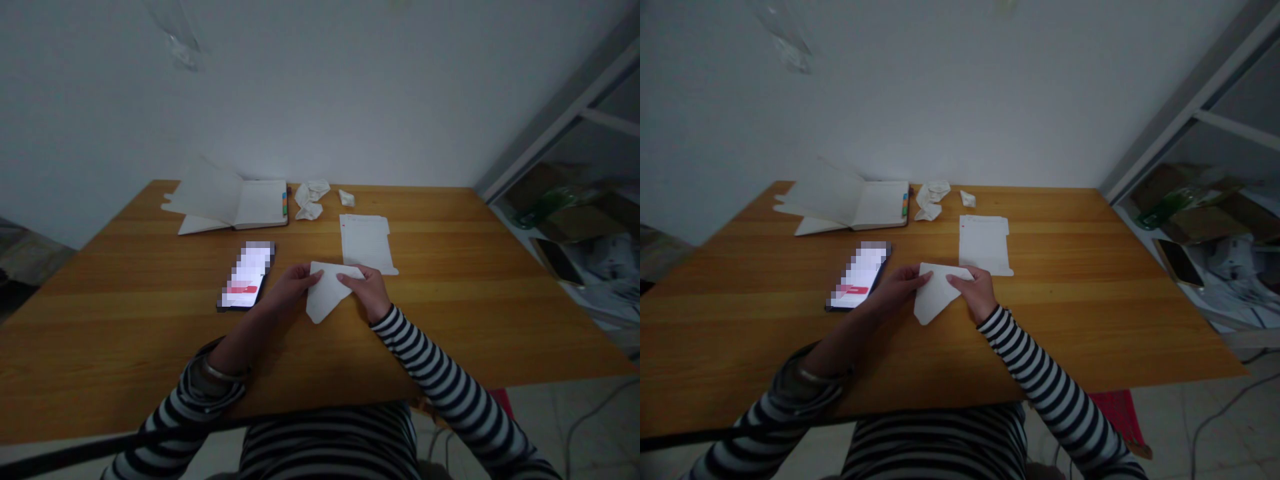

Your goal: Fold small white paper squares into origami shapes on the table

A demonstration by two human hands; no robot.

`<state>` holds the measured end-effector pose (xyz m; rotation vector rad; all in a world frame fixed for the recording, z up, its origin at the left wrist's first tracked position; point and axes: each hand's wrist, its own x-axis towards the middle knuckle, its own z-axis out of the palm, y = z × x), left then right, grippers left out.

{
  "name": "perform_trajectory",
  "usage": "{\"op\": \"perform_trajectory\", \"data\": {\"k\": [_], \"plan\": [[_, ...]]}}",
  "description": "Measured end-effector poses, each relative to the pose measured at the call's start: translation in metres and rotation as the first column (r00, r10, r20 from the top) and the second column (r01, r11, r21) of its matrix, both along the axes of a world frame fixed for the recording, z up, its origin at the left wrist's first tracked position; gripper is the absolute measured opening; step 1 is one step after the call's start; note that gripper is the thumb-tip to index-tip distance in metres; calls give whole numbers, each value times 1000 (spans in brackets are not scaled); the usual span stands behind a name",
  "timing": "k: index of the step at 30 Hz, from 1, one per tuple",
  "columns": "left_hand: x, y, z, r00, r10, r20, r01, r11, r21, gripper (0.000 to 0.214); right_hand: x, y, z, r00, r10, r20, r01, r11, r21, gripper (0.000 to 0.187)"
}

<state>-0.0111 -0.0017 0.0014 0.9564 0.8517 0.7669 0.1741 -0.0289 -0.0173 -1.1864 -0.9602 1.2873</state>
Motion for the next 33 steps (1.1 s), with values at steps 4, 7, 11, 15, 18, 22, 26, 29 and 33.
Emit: {"op": "perform_trajectory", "data": {"k": [4,7,11,15,18,22,26,29,33], "plan": [[2,0,-1,997,63,-43,-61,997,40,39,-1,0,2,999,-43,-1,43,998,34,29],[4,0,0,986,140,-87,-133,988,74,40,0,1,-1,996,-78,-32,79,996,30,30],[3,-2,6,985,132,-114,-121,988,97,36,1,3,-6,995,-12,-99,11,1000,-12,35],[-1,-3,15,968,184,-168,-164,979,124,47,6,4,-1,997,72,24,-74,991,114,51],[-5,-4,21,956,227,-185,-204,969,138,67,14,5,9,949,190,253,-256,930,262,50],[-10,-3,23,980,139,-141,-119,983,142,69,25,8,16,843,294,451,-468,814,343,55],[-13,1,19,984,121,-130,-103,986,133,54,31,11,16,795,306,524,-536,759,371,60],[-13,3,19,988,97,-124,-85,992,98,43,31,13,14,830,277,483,-492,771,404,41],[-12,3,17,998,14,-62,-10,998,62,48,29,15,11,893,111,436,-334,813,476,21]]}}
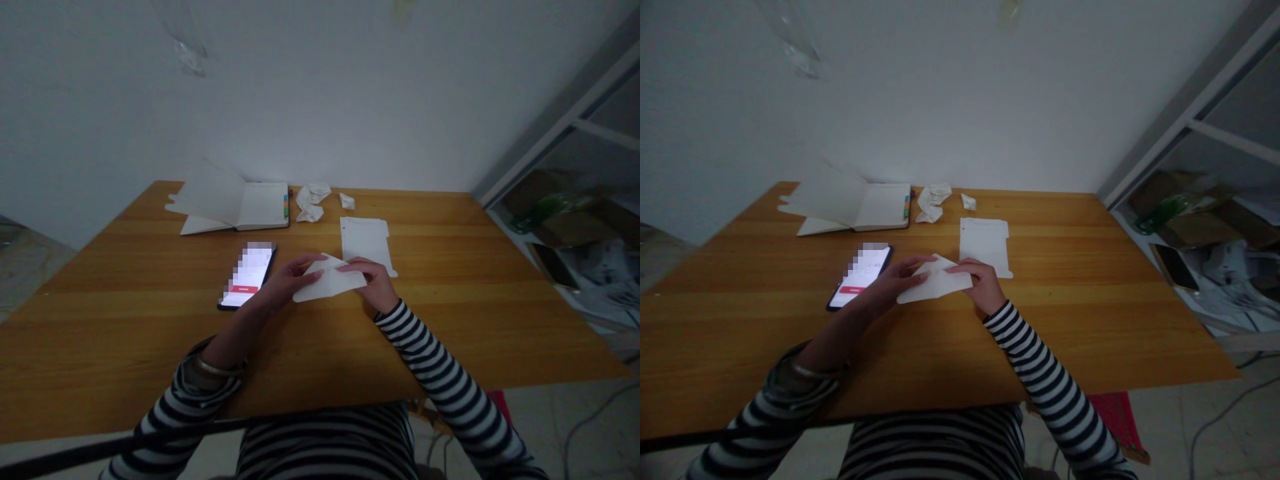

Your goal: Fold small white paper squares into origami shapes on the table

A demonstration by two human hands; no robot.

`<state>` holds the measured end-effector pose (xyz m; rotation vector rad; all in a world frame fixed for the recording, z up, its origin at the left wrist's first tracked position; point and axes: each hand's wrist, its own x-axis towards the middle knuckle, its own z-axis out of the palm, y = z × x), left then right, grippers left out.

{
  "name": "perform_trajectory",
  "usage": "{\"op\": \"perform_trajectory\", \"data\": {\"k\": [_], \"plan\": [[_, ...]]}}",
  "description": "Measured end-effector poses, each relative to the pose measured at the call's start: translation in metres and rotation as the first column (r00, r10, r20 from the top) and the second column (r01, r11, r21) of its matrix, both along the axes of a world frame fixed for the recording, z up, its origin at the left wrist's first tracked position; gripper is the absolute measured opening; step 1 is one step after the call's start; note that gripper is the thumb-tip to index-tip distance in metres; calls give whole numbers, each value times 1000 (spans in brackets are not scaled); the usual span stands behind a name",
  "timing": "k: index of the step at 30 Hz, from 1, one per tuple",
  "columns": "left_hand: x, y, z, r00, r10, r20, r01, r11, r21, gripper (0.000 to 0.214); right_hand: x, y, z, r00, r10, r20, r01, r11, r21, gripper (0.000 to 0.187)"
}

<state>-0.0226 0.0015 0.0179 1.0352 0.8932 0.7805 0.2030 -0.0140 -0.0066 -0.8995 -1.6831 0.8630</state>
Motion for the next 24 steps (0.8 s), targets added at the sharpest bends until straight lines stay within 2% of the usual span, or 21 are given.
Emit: {"op": "perform_trajectory", "data": {"k": [2,4,7,10,12,15,17,18,21,24], "plan": [[1,0,-6,1000,-15,25,15,1000,22,49,-1,0,-2,997,-62,36,60,997,43,19],[3,1,-12,998,25,52,-27,998,52,47,-4,-2,-3,994,-72,88,64,994,88,29],[5,0,-16,989,118,84,-121,992,31,49,-9,-8,-5,979,-47,199,20,991,135,61],[9,-1,-10,969,223,109,-218,974,-55,48,-17,-16,-3,954,-21,298,-23,989,144,96],[11,-1,-5,954,256,156,-238,963,-125,50,-23,-21,0,918,26,396,-108,977,186,103],[10,1,-3,948,243,205,-203,959,-197,57,-28,-24,5,802,49,595,-243,937,249,88],[7,2,-5,953,250,171,-216,957,-194,51,-28,-24,8,747,19,665,-255,931,260,77],[5,2,-6,956,253,150,-225,957,-185,56,-27,-24,9,739,6,674,-249,932,264,73],[1,0,-5,970,207,129,-183,967,-176,76,-23,-22,9,778,-28,628,-207,932,298,63],[2,-4,1,986,107,130,-85,983,-161,74,-19,-21,8,857,-90,507,-124,920,373,47]]}}
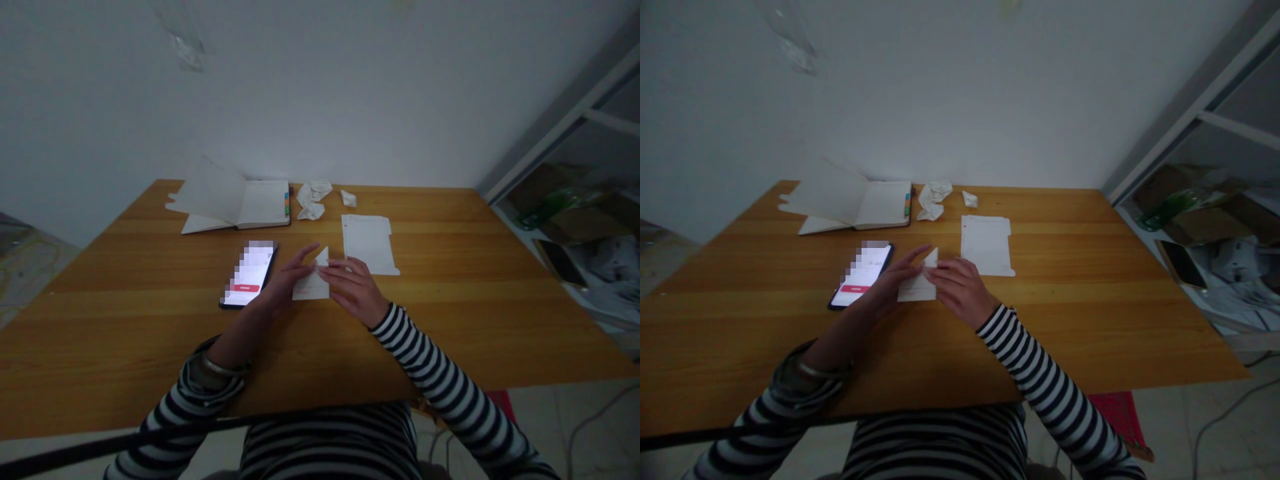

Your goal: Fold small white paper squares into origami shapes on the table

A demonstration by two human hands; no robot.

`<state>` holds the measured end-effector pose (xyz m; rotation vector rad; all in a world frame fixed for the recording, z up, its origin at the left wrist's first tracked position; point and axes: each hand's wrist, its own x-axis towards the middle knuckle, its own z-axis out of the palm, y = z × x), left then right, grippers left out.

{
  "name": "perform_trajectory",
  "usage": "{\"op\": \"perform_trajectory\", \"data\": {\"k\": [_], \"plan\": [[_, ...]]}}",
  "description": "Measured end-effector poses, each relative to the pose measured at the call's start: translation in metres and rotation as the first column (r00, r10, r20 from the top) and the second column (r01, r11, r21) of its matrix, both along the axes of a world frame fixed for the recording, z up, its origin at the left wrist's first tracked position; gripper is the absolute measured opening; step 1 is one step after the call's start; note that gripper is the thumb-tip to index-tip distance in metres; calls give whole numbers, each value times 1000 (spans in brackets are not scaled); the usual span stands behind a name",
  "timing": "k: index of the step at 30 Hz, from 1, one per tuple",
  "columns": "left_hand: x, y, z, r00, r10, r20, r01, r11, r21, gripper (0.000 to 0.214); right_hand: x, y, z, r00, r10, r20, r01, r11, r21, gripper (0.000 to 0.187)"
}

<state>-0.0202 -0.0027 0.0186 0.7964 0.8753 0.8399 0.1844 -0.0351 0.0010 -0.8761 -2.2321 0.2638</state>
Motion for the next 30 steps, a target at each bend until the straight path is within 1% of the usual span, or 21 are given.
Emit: {"op": "perform_trajectory", "data": {"k": [4,6,7,9,11,12,14,16,18,19,20,22,24,26,27,30], "plan": [[5,-6,5,997,-83,-3,83,997,10,75,2,-1,-4,985,-88,-145,100,992,74,28],[7,-7,4,994,-109,10,109,993,35,75,1,0,-7,976,-69,-207,90,992,91,26],[7,-8,3,992,-123,14,122,991,53,72,1,0,-7,970,-43,-237,66,994,92,26],[7,-7,2,988,-152,-5,151,982,110,60,1,0,-9,953,-3,-302,27,997,77,28],[4,-6,0,984,-163,-68,175,958,225,48,1,-1,-9,927,-30,-373,47,998,35,30],[3,-6,-1,981,-162,-106,187,933,309,47,1,-2,-8,911,-64,-407,77,997,15,30],[1,-5,-3,974,-155,-165,217,845,490,53,3,-4,-6,882,-128,-453,150,989,13,32],[0,-6,-4,966,-123,-226,242,738,630,61,5,-7,-3,862,-175,-475,236,969,72,33],[1,-8,-4,950,-25,-310,252,649,718,67,7,-9,0,850,-193,-490,298,944,145,35],[2,-9,-3,938,44,-343,245,616,749,64,8,-10,2,850,-187,-493,305,937,170,35],[3,-11,-3,925,112,-363,232,590,774,56,9,-11,4,852,-174,-494,299,936,186,36],[6,-14,-2,910,218,-352,182,552,814,35,8,-12,6,858,-142,-493,263,947,185,35],[8,-17,-1,909,281,-309,121,531,839,21,7,-12,8,846,-136,-515,236,963,133,33],[10,-20,-1,907,328,-265,54,533,845,17,5,-12,8,810,-153,-566,221,974,53,30],[11,-21,-1,905,346,-248,21,546,837,17,4,-11,8,788,-160,-595,206,979,10,28],[12,-24,-1,892,387,-233,-60,612,788,15,2,-10,7,730,-176,-661,158,984,-88,20]]}}
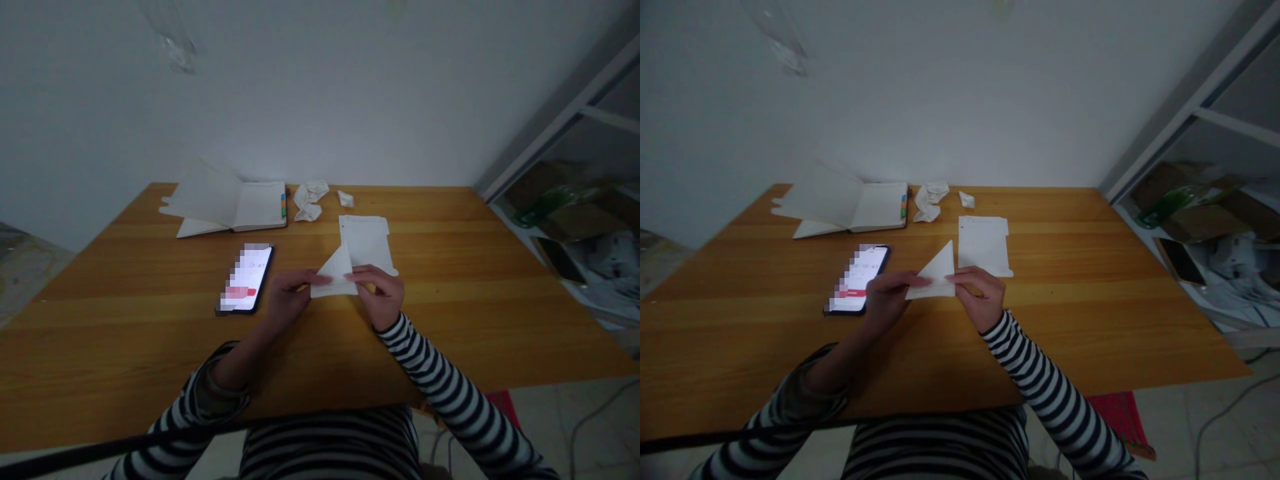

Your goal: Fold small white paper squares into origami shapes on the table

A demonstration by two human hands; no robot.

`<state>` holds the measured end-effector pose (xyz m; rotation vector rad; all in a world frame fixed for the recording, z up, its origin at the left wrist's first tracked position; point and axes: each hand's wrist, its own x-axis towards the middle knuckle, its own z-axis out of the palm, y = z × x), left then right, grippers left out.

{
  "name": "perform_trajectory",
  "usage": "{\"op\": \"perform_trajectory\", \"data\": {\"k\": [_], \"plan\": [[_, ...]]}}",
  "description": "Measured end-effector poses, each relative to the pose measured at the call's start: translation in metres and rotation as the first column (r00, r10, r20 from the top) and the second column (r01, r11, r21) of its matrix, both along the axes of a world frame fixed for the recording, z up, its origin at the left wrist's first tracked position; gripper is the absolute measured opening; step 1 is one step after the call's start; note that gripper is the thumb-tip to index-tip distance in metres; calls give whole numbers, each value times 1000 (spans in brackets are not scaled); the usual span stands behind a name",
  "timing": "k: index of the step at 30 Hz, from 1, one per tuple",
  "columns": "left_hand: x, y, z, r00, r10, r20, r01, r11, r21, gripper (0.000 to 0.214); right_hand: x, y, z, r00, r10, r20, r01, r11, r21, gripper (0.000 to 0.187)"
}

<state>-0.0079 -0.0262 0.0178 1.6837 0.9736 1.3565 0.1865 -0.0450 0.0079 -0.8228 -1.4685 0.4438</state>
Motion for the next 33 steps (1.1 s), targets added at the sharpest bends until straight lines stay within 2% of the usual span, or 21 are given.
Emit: {"op": "perform_trajectory", "data": {"k": [6,9,14,17,20,23,26,30,33], "plan": [[8,-4,4,996,83,18,-80,987,-137,8,-5,1,-2,994,-30,-108,17,992,-124,7],[14,-5,5,995,74,59,-58,968,-243,18,-8,4,-1,981,-50,-186,2,967,-254,4],[21,-3,1,990,70,122,-22,932,-361,27,-12,9,4,955,-12,-298,-123,895,-430,18],[28,-3,0,972,116,204,-25,916,-399,31,-20,10,2,930,-89,-358,-102,870,-482,25],[34,-5,1,945,139,296,5,899,-438,46,-26,12,-3,876,-152,-458,-115,855,-505,29],[36,-7,1,950,129,286,18,888,-460,63,-29,13,-9,839,-145,-524,-160,855,-492,29],[35,-8,-4,965,120,234,1,887,-461,69,-30,13,-11,841,-111,-529,-187,858,-478,39],[31,-3,-10,974,75,213,28,896,-443,57,-25,13,-13,869,-100,-485,-186,841,-508,24],[25,4,-9,987,-36,157,92,924,-371,48,-18,15,-12,865,-35,-501,-297,770,-566,22]]}}
